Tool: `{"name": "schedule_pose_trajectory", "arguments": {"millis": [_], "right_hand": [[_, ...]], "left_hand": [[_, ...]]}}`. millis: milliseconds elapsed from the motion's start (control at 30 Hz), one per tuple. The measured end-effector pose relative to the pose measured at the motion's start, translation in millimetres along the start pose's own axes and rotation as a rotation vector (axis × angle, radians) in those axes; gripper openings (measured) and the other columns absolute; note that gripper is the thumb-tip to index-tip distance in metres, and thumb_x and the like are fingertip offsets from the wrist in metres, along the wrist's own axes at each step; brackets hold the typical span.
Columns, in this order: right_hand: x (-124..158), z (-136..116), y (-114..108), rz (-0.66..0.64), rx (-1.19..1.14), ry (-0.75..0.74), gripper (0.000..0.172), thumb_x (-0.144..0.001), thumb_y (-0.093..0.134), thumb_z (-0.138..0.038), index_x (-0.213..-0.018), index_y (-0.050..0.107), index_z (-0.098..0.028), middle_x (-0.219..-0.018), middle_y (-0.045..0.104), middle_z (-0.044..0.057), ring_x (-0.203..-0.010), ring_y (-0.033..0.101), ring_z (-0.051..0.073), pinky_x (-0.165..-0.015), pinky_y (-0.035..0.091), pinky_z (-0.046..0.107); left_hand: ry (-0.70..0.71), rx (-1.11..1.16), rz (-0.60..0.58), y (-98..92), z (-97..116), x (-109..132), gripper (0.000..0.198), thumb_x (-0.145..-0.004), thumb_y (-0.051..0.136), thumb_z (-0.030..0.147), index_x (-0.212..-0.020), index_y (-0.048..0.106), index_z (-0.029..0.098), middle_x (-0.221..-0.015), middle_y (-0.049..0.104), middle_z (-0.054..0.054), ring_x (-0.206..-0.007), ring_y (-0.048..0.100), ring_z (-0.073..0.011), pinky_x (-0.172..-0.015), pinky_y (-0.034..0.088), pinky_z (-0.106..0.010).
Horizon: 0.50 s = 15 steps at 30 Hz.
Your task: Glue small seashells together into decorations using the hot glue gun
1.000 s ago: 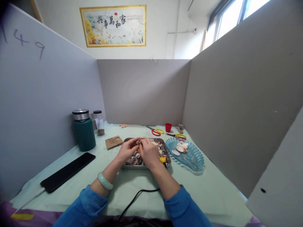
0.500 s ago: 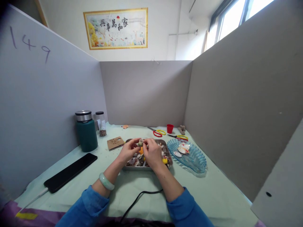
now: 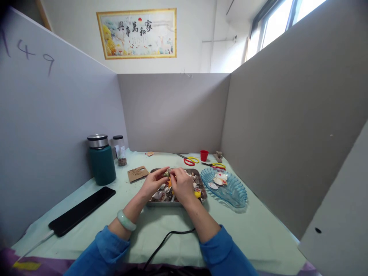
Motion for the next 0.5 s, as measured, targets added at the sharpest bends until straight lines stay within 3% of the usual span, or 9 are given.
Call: {"name": "schedule_pose_trajectory", "arguments": {"millis": [133,233,500], "right_hand": [[0.0,-2.6,-1.2,-0.005,0.017,-0.014,0.012,-0.085,0.051,-0.014,-0.088,0.061,-0.019,-0.085,0.064,0.004,-0.076,0.059,0.018,-0.069,0.041,0.027],[0.3,-3.8,-2.3,-0.012,0.029,-0.019,0.012,-0.086,0.050,-0.014,-0.085,0.060,-0.019,-0.082,0.063,0.003,-0.074,0.058,0.017,-0.068,0.041,0.027],[2.2,-6.9,0.9,-0.028,0.145,-0.069,0.013,-0.088,0.048,-0.016,-0.084,0.060,-0.019,-0.081,0.063,0.004,-0.072,0.058,0.017,-0.065,0.039,0.027]], "left_hand": [[0.027,-0.030,-0.028,0.6,1.9,1.0,0.055,-0.069,0.072,0.030,-0.120,0.062,0.013,-0.119,0.064,-0.012,-0.095,0.062,-0.0204,-0.081,0.051,-0.030],[0.029,-0.048,-0.047,2.1,4.5,2.7,0.053,-0.073,0.068,0.033,-0.122,0.061,0.012,-0.115,0.066,-0.012,-0.087,0.063,-0.0184,-0.076,0.051,-0.028],[0.028,-0.059,0.002,-1.7,2.3,0.9,0.052,-0.069,0.072,0.035,-0.115,0.066,0.012,-0.106,0.070,-0.011,-0.080,0.063,-0.0174,-0.073,0.051,-0.028]]}}
Point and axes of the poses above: each hand's wrist, its own x-axis away from the middle knuckle, its own y-axis out of the palm, z = x × y, the point moved 8 cm from there along -x, towards the middle knuckle
